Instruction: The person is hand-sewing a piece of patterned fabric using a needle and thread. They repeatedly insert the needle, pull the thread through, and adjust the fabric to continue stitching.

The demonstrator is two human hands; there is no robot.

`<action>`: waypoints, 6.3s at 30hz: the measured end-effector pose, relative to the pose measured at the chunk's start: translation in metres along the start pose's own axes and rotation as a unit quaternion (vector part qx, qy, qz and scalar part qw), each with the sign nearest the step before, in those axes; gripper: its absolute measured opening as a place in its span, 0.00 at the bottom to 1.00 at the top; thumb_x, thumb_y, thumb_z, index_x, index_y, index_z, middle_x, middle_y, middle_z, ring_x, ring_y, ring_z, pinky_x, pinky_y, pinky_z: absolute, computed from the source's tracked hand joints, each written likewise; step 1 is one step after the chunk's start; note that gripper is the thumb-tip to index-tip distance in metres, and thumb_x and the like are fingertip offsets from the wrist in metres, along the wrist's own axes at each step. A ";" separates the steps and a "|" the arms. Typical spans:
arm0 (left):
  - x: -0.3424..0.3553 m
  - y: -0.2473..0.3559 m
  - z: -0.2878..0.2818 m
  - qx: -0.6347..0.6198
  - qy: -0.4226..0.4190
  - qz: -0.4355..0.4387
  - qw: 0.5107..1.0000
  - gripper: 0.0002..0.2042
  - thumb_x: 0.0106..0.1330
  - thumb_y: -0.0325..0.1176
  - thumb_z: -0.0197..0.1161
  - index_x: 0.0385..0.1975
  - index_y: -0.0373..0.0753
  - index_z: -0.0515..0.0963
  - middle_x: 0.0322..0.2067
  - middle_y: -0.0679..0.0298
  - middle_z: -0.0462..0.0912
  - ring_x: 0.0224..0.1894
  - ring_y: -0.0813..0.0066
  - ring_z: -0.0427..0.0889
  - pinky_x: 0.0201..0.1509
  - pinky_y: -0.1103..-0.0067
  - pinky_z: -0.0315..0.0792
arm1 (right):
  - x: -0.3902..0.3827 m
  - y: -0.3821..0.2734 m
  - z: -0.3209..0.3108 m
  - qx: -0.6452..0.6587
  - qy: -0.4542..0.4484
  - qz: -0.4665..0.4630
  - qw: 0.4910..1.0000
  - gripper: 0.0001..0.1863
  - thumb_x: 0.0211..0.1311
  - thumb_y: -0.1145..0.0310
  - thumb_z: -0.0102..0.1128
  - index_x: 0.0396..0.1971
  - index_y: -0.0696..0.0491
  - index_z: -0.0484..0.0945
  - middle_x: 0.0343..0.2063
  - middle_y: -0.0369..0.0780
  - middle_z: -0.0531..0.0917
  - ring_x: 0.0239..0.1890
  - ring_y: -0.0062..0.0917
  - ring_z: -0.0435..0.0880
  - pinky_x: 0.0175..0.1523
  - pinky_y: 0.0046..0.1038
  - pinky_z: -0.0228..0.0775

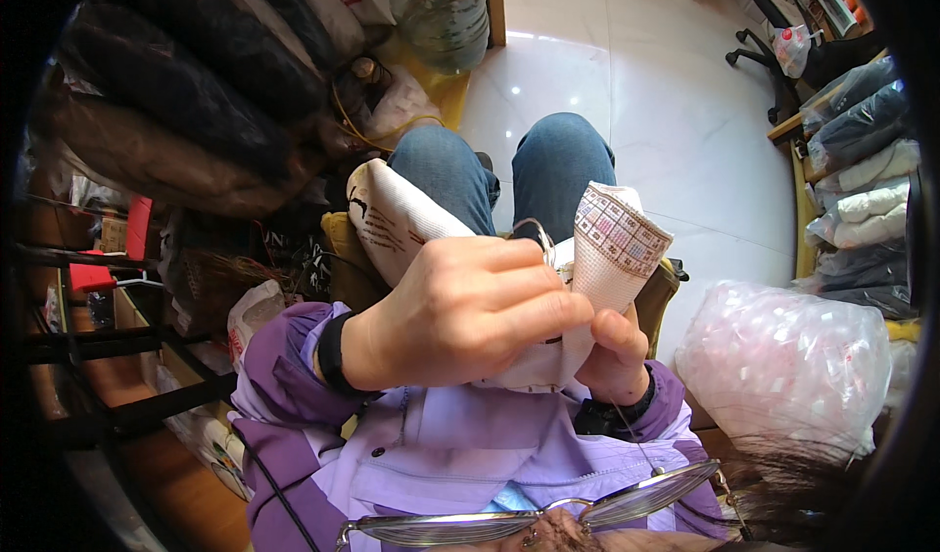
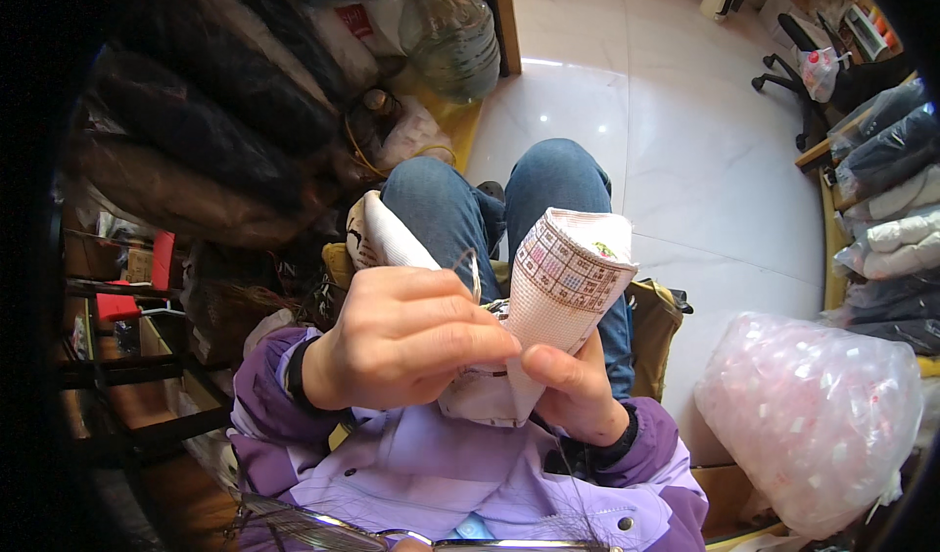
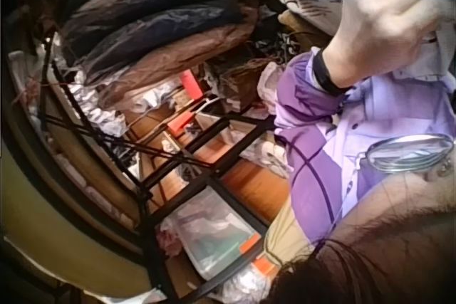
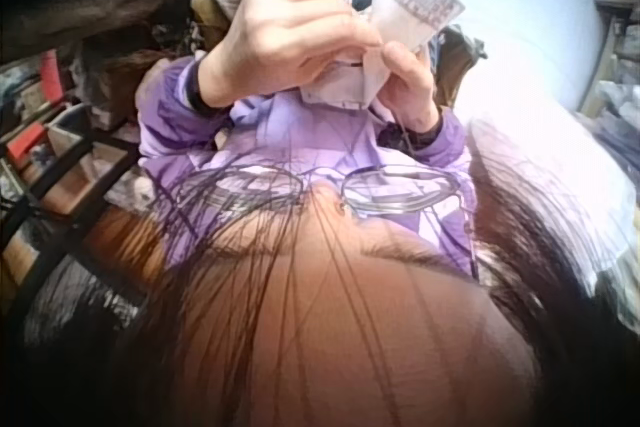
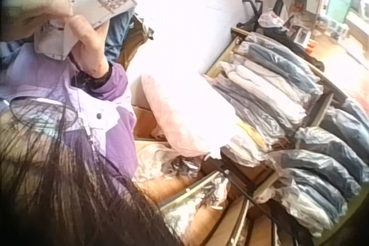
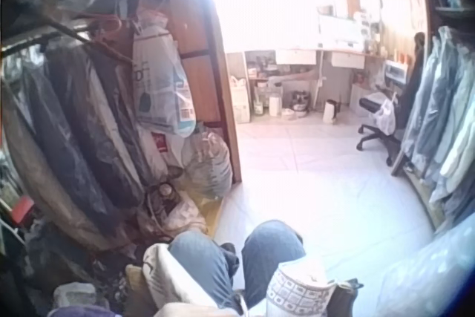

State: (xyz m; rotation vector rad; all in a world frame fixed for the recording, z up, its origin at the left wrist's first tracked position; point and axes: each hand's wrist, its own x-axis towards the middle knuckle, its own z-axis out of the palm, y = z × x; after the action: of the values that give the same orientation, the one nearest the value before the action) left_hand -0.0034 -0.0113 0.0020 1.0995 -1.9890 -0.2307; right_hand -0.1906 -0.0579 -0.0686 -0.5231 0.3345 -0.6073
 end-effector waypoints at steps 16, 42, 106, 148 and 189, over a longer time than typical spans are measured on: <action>-0.031 0.002 0.008 0.104 0.150 -0.027 0.983 0.16 0.52 0.38 0.78 0.35 0.40 0.79 0.31 0.61 0.84 0.26 0.68 0.84 0.27 0.79 0.78 | 0.003 0.003 -0.007 -0.059 0.042 -0.012 0.997 0.30 0.61 0.60 0.60 0.58 0.62 0.68 0.49 0.48 0.81 0.48 0.32 0.84 0.56 0.33 0.77; -0.046 -0.003 0.014 0.063 0.162 -0.034 0.984 0.13 0.49 0.30 0.79 0.33 0.39 0.84 0.34 0.64 0.86 0.35 0.69 0.87 0.33 0.79 0.82 | 0.007 0.008 -0.021 0.020 -0.003 0.040 0.999 0.29 0.63 0.60 0.68 0.58 0.59 0.70 0.50 0.43 0.81 0.51 0.28 0.82 0.57 0.31 0.75; -0.048 -0.005 0.025 0.062 0.199 -0.034 0.978 0.14 0.47 0.31 0.80 0.32 0.39 0.83 0.32 0.65 0.85 0.32 0.69 0.87 0.32 0.79 0.82 | 0.009 0.016 -0.029 0.080 -0.010 0.069 0.994 0.25 0.73 0.57 0.52 0.61 0.59 0.66 0.50 0.49 0.81 0.49 0.34 0.85 0.55 0.38 0.80; -0.020 0.005 -0.025 0.094 0.153 -0.089 0.980 0.12 0.49 0.32 0.79 0.29 0.37 0.82 0.26 0.62 0.80 0.25 0.69 0.79 0.27 0.78 0.71 | 0.011 0.002 -0.004 0.037 -0.011 0.104 0.994 0.26 0.62 0.64 0.69 0.56 0.58 0.71 0.48 0.42 0.81 0.49 0.28 0.82 0.57 0.31 0.74; -0.048 0.018 -0.018 -0.198 0.257 -0.210 0.922 0.10 0.73 0.30 0.59 0.42 0.31 0.66 0.28 0.54 0.83 0.25 0.72 0.83 0.34 0.80 0.81 | 0.005 -0.007 0.012 -0.006 0.044 0.097 0.994 0.28 0.55 0.72 0.72 0.55 0.59 0.70 0.45 0.43 0.81 0.46 0.27 0.83 0.52 0.30 0.76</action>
State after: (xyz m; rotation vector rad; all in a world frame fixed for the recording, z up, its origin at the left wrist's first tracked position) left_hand 0.0120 0.0402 -0.0051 1.1600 -1.1646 -0.4918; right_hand -0.1844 -0.0612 -0.0555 -0.4705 0.4673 -0.4398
